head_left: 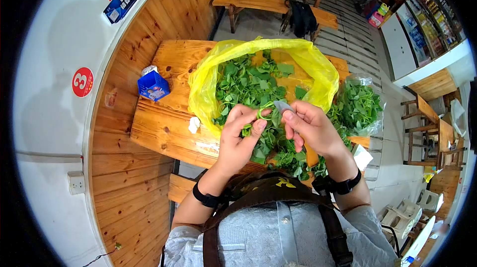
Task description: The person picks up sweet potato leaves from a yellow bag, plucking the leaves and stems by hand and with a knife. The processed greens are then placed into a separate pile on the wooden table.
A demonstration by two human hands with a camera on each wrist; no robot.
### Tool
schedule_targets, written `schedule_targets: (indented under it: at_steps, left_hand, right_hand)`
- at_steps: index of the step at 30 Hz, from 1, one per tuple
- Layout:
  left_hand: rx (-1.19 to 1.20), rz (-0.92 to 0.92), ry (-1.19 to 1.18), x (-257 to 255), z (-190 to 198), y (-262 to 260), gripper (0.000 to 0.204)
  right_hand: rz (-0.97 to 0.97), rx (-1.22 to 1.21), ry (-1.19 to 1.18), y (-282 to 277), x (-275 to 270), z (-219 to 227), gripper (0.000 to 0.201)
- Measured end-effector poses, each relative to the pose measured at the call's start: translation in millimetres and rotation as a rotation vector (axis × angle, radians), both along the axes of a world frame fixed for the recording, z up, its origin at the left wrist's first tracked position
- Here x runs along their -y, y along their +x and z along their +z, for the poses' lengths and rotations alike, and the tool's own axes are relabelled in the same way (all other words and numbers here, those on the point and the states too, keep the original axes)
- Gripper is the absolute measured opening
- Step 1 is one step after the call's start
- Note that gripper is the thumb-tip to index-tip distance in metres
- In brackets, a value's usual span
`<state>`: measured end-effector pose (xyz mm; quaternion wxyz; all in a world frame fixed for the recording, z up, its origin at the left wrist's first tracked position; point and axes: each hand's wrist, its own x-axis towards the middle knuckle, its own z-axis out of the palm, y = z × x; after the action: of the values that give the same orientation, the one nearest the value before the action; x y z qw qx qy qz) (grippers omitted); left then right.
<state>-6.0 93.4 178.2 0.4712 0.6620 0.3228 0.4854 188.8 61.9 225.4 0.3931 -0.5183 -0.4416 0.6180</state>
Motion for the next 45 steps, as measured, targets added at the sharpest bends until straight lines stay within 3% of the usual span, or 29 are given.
schedule_targets:
  at_steps: [1, 7, 10, 13, 17, 21, 23, 25, 34, 37, 41, 44, 45]
  left_hand:
    - [-0.048, -0.012, -0.028, -0.3, 2.5, -2.7, 0.019]
    - [0.254, -0.144, -0.373, 5.4, 9.8, -7.4, 0.015]
    - [0.104, -0.12, -0.211, 2.5, 5.4, -9.9, 0.013]
    - [-0.108, -0.084, 0.256, 0.9, 0.3, -4.8, 0.011]
    - [-0.278, -0.107, 0.249, 11.3, -8.8, -10.8, 0.029]
    - [-0.418, -0.062, 0.318, 17.6, -17.3, -21.2, 0.032]
    - [-0.472, -0.054, 0.336, 19.7, -18.2, -24.5, 0.033]
    - [-0.483, -0.05, 0.326, 21.2, -19.6, -25.6, 0.035]
    - [-0.488, -0.121, 0.272, 19.6, -29.8, -29.9, 0.037]
    - [-0.463, -0.129, 0.335, 17.3, -33.1, -32.4, 0.034]
    - [-0.504, -0.168, 0.512, 13.3, -28.1, -33.4, 0.03]
    - [-0.631, -0.2, 0.593, 16.2, -38.8, -33.8, 0.029]
    - [-0.663, -0.145, 0.501, 11.4, -52.8, -36.9, 0.031]
  right_hand:
    - [0.028, 0.032, -0.002, 0.3, 0.2, -0.6, 0.028]
    - [0.05, 0.178, -0.026, -2.6, 2.9, 0.7, 0.031]
    - [0.105, 0.089, -0.097, -2.5, 5.1, -0.3, 0.034]
    - [0.114, -0.069, -0.127, -5.6, 6.4, -8.1, 0.037]
    - [0.19, 0.114, -0.092, -9.2, 11.0, -21.2, 0.037]
    - [0.183, 0.188, -0.063, -12.6, 17.5, -37.0, 0.035]
    - [0.219, 0.083, -0.149, -15.2, 22.9, -42.9, 0.035]
    - [0.238, -0.012, -0.207, -18.4, 23.2, -41.3, 0.033]
    - [0.259, 0.075, -0.231, -25.3, 14.5, -47.7, 0.033]
    - [0.281, 0.115, -0.141, -23.4, 15.9, -49.9, 0.036]
    - [0.46, 0.011, -0.442, -9.1, 18.2, -49.6, 0.042]
    - [0.564, -0.059, -0.366, 8.6, 31.3, -75.0, 0.043]
    - [0.508, -0.301, -0.485, 15.6, 38.3, -73.6, 0.045]
